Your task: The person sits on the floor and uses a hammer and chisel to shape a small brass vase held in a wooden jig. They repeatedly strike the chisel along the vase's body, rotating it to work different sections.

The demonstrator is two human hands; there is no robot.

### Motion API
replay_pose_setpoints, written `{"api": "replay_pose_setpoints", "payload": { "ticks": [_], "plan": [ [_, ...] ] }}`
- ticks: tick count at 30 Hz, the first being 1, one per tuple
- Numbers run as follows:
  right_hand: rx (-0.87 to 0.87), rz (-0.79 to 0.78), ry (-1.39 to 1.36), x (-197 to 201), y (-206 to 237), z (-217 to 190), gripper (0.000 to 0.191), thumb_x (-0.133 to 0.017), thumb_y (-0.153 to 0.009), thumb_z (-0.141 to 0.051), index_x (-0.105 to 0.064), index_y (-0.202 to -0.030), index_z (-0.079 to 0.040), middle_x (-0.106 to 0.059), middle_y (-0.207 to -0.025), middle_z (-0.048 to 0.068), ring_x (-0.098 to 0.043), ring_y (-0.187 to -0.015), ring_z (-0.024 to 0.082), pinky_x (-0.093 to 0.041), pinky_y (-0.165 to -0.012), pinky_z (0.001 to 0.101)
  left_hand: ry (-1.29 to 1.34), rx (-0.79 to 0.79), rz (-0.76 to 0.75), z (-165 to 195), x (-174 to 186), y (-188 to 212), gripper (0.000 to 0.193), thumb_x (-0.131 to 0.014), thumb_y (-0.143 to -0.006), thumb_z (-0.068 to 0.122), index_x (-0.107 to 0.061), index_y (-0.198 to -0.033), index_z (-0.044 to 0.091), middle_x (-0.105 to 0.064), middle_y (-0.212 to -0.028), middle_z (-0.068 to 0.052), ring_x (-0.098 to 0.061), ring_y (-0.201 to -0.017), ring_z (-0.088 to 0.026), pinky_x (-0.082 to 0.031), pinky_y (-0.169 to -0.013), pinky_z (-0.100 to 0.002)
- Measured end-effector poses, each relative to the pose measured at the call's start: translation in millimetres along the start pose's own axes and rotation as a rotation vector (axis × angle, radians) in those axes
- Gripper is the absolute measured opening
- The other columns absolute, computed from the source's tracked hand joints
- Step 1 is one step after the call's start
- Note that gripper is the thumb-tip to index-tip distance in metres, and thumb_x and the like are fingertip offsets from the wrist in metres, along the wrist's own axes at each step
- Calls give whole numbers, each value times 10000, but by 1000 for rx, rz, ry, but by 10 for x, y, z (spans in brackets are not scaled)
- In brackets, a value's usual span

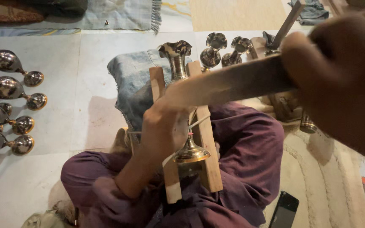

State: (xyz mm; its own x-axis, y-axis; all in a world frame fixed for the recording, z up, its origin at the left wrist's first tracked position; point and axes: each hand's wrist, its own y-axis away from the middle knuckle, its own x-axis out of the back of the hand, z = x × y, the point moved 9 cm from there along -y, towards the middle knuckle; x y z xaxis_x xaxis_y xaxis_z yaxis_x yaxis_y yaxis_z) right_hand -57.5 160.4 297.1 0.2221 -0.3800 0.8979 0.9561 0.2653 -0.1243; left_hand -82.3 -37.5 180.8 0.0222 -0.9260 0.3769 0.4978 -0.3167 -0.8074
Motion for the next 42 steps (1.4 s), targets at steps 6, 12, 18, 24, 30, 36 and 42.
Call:
{"api": "replay_pose_setpoints", "payload": {
  "ticks": [6,12,18,24,30,36,42],
  "plan": [
    [-219,296,-355,-464,577,337,329,-770,-880,2,-644,-1183,16,-661,-996,177,-676,-858,282,-553,-709,387,42,-3,-294,-88,-229,-302,239,-752,-899,17,-611,-1092,22,-640,-862,-136,-683,-815,-332,-548,-719,-446],
    [-545,518,-579,-1197,1179,139,341,-824,-913,-126,-602,-1151,-24,-670,-1058,167,-695,-927,327,-564,-810,418,-36,-121,-701,-148,-587,-412,232,-723,-830,2,-618,-1029,58,-686,-812,-85,-706,-750,-280,-558,-664,-422],
    [-783,551,-820,-1812,1468,-100,318,-800,-925,-98,-624,-1183,-40,-655,-940,131,-639,-834,264,-532,-759,358,-133,-135,-1067,-128,-928,-478,238,-638,-867,-35,-642,-1052,113,-733,-872,-62,-736,-820,-250,-588,-740,-397],
    [-851,543,-966,-2090,1650,-317,337,-785,-908,-86,-590,-1180,-44,-628,-990,78,-610,-888,147,-522,-832,300,-129,-151,-1194,-67,-992,-484,279,-631,-839,-29,-691,-1050,143,-746,-920,-45,-717,-933,-249,-571,-806,-417],
    [-780,588,-991,-2101,1546,-568,393,-776,-898,-66,-567,-1227,-21,-630,-1115,69,-612,-960,139,-520,-849,281,-164,-148,-1284,-48,-1015,-442,335,-621,-870,26,-698,-1125,228,-734,-959,-41,-715,-922,-264,-568,-806,-422],
    [-849,440,-1203,-2200,1558,-471,469,-840,-858,-143,-545,-1211,-55,-623,-957,34,-601,-844,111,-519,-774,272,-186,-104,-1141,-124,-947,-538,213,-632,-847,-2,-629,-1053,55,-728,-926,-124,-713,-938,-323,-559,-800,-457],
    [-775,339,-1343,-2144,1481,-322,587,-818,-824,-175,-496,-1304,-69,-673,-962,30,-648,-841,114,-542,-761,287,-179,-216,-1122,-54,-1034,-536,262,-654,-778,-7,-629,-1026,74,-721,-923,-125,-708,-923,-345,-561,-754,-468]
  ]
}}
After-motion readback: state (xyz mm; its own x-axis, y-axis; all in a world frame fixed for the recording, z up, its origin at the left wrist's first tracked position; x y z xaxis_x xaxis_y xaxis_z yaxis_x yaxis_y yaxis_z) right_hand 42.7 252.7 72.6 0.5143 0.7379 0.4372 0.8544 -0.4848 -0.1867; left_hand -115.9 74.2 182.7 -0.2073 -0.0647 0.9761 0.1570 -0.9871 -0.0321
